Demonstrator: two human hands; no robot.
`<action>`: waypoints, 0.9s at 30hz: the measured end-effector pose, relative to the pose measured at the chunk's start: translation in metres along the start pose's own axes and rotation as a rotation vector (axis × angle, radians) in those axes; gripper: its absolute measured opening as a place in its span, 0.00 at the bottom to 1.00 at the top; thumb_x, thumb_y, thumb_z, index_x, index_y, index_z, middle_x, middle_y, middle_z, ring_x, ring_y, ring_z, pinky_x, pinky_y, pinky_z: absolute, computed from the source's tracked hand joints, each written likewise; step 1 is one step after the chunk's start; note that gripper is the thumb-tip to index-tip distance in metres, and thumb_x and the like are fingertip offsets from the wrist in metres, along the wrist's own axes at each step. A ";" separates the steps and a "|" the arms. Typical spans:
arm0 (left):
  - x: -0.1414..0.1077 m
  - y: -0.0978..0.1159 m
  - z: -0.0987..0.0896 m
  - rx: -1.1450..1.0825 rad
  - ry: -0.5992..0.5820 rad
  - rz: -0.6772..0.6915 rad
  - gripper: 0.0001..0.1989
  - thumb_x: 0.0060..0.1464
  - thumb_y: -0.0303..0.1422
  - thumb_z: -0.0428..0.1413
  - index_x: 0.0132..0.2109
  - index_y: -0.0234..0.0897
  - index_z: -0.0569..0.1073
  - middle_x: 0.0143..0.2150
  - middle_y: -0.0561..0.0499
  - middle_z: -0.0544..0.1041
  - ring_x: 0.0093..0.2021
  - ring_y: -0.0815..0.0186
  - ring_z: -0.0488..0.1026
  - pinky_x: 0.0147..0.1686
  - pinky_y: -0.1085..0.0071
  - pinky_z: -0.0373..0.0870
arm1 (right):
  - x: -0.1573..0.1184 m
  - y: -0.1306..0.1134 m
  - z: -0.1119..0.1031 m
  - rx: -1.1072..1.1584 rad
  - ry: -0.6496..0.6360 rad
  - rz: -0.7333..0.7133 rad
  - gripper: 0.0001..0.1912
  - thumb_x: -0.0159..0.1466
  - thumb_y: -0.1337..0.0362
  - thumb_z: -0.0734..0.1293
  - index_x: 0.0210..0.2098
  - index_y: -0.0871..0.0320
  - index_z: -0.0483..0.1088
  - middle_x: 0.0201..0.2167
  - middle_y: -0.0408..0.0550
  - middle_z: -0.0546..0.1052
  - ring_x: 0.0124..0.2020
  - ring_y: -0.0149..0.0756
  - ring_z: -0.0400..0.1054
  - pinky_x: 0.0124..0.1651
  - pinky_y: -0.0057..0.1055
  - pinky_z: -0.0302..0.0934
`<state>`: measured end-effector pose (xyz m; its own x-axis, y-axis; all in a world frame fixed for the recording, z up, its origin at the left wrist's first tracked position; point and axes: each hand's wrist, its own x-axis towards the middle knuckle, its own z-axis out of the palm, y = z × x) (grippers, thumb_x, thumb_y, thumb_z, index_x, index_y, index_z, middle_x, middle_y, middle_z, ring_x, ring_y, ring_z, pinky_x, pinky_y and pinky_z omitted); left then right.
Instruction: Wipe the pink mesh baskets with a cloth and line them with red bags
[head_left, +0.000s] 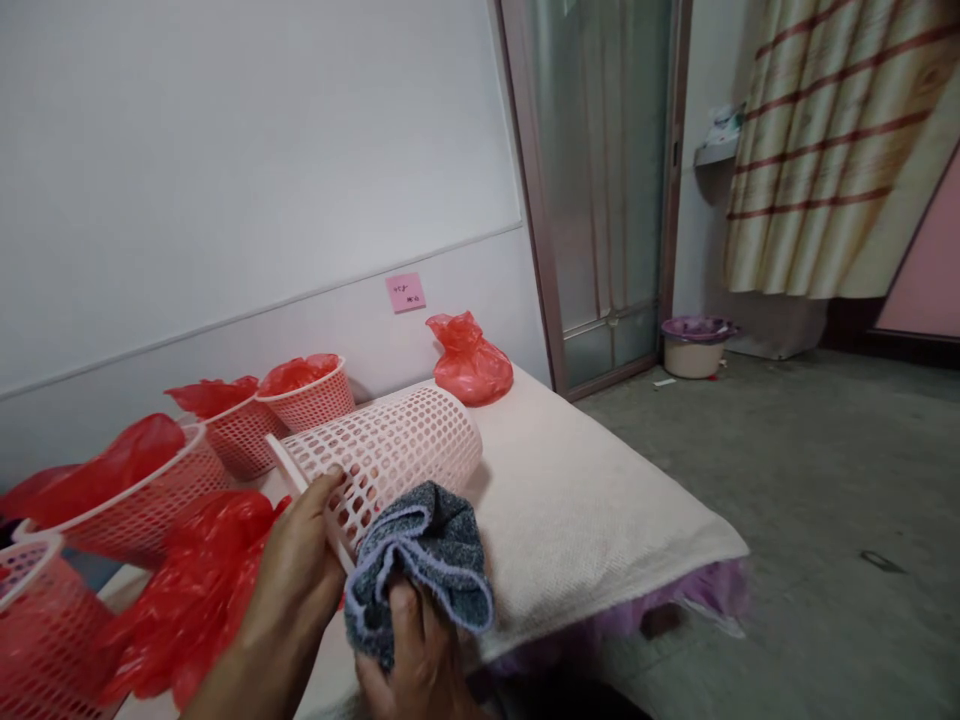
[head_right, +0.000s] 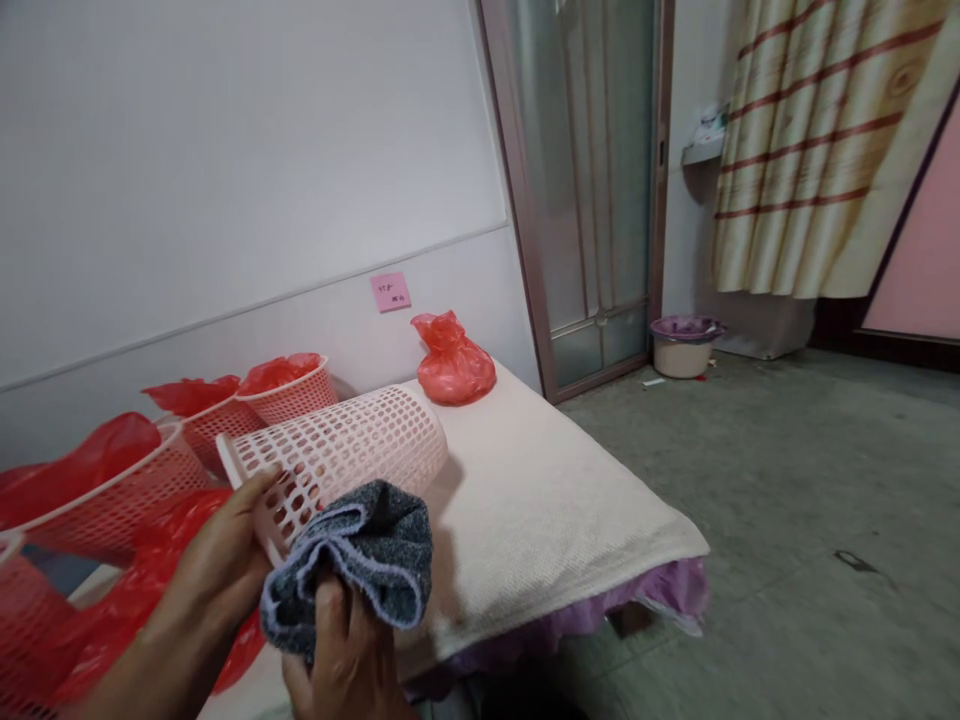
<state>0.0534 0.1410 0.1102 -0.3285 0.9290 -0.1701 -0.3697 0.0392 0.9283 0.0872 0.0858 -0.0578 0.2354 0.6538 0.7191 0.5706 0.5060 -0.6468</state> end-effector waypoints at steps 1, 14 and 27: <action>0.000 -0.001 0.002 -0.011 -0.014 -0.005 0.07 0.57 0.25 0.50 0.34 0.33 0.73 0.26 0.50 0.76 0.24 0.66 0.76 0.29 0.68 0.78 | 0.004 0.004 -0.002 0.022 0.002 -0.022 0.33 0.52 0.67 0.66 0.59 0.59 0.61 0.50 0.59 0.74 0.49 0.54 0.71 0.49 0.46 0.69; 0.000 -0.034 -0.021 0.260 -0.309 0.209 0.13 0.49 0.38 0.63 0.41 0.37 0.76 0.42 0.46 0.79 0.45 0.57 0.77 0.47 0.64 0.74 | 0.045 0.025 -0.027 0.141 0.113 -0.081 0.33 0.51 0.72 0.61 0.58 0.59 0.61 0.47 0.55 0.75 0.49 0.46 0.71 0.53 0.44 0.67; 0.054 -0.112 -0.181 1.475 -0.681 1.350 0.25 0.50 0.26 0.53 0.56 0.40 0.70 0.49 0.42 0.80 0.46 0.57 0.79 0.44 0.64 0.77 | 0.058 0.033 -0.034 0.264 0.267 0.117 0.23 0.57 0.65 0.67 0.53 0.59 0.67 0.41 0.53 0.78 0.41 0.44 0.75 0.47 0.38 0.70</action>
<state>-0.0803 0.1197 -0.0630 0.6778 0.5664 0.4688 0.6733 -0.7343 -0.0864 0.1464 0.1211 -0.0287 0.5031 0.5635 0.6552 0.3140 0.5871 -0.7461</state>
